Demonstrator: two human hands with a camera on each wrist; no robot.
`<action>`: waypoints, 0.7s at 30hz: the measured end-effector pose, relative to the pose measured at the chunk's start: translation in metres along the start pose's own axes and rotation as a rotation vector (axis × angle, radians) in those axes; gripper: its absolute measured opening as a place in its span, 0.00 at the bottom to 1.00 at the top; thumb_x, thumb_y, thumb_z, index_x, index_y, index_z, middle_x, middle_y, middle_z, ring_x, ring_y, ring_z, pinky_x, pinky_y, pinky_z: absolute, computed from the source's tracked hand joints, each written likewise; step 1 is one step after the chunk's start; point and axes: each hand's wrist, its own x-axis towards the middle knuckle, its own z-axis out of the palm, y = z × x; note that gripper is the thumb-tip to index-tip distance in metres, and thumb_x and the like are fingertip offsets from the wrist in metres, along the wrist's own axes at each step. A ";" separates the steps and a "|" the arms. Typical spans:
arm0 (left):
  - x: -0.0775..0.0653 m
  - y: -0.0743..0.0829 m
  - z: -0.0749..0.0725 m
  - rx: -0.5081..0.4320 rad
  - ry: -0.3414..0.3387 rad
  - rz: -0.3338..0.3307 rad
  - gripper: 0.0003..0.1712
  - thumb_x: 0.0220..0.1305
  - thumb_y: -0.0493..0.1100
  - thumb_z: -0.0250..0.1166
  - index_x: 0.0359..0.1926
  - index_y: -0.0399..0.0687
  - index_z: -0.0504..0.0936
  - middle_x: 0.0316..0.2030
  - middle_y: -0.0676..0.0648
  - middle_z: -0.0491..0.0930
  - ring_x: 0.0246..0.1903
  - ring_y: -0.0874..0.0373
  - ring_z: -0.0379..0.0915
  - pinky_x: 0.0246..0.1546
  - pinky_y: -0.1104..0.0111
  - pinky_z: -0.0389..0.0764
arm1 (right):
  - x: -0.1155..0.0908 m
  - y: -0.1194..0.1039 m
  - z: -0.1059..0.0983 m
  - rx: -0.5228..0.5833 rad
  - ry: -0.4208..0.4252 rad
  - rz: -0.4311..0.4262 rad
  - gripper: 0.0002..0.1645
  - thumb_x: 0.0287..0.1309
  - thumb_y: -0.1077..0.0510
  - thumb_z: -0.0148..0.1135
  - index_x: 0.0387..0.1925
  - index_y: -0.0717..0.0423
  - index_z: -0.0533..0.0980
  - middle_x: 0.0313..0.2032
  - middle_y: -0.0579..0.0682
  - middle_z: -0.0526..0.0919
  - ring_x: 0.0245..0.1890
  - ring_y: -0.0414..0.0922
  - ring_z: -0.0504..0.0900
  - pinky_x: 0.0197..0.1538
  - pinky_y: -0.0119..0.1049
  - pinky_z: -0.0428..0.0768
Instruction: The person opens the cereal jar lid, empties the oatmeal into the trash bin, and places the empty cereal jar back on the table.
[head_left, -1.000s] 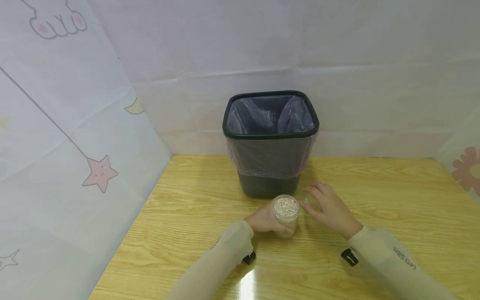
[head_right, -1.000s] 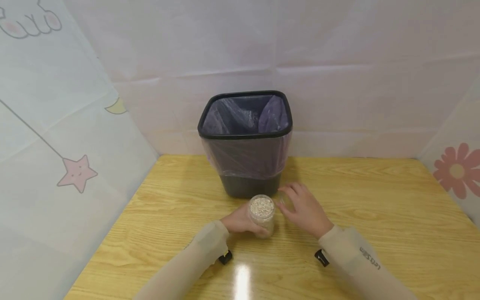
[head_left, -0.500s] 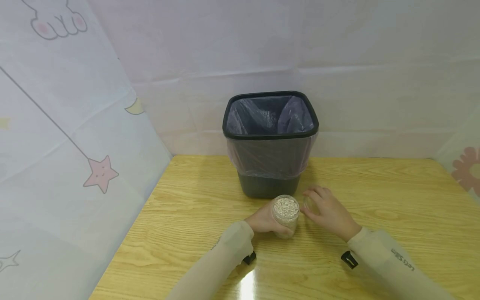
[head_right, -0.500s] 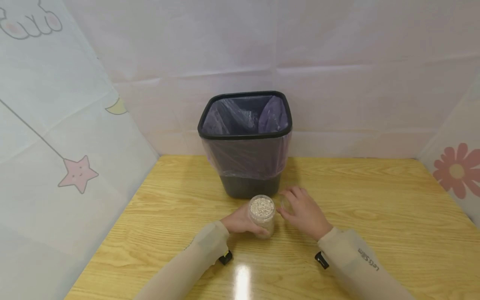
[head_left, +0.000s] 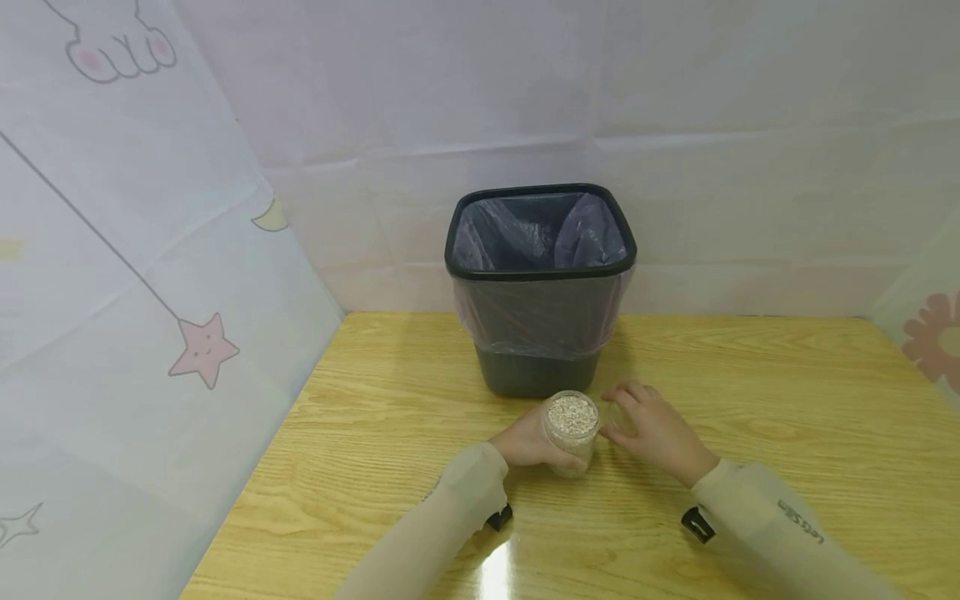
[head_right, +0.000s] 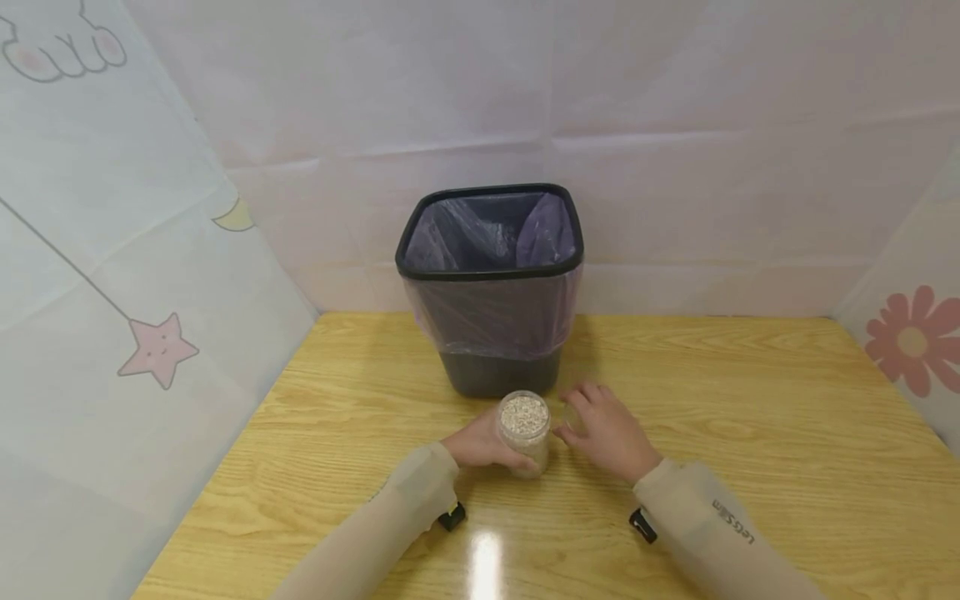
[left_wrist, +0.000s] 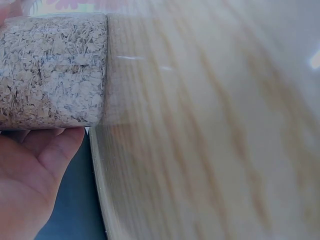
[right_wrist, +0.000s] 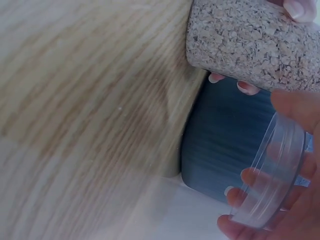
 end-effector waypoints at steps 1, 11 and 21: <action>0.000 0.000 0.000 0.002 0.000 0.001 0.50 0.43 0.30 0.77 0.67 0.46 0.62 0.56 0.53 0.73 0.54 0.64 0.70 0.57 0.71 0.69 | 0.000 0.001 0.001 -0.010 0.015 -0.017 0.25 0.43 0.59 0.76 0.42 0.65 0.77 0.40 0.58 0.78 0.40 0.57 0.78 0.44 0.53 0.79; 0.001 -0.003 0.000 -0.003 -0.002 0.012 0.50 0.43 0.30 0.77 0.67 0.46 0.63 0.56 0.53 0.73 0.54 0.64 0.70 0.58 0.71 0.68 | -0.004 0.001 0.004 -0.050 -0.055 -0.012 0.21 0.46 0.57 0.75 0.42 0.61 0.79 0.40 0.58 0.78 0.39 0.57 0.78 0.42 0.53 0.79; 0.000 -0.001 0.000 -0.007 0.008 -0.005 0.49 0.43 0.30 0.78 0.66 0.47 0.64 0.55 0.54 0.73 0.54 0.65 0.70 0.58 0.71 0.68 | -0.010 0.000 0.010 0.008 -0.136 0.057 0.16 0.50 0.57 0.74 0.40 0.58 0.80 0.40 0.56 0.76 0.39 0.55 0.76 0.41 0.52 0.79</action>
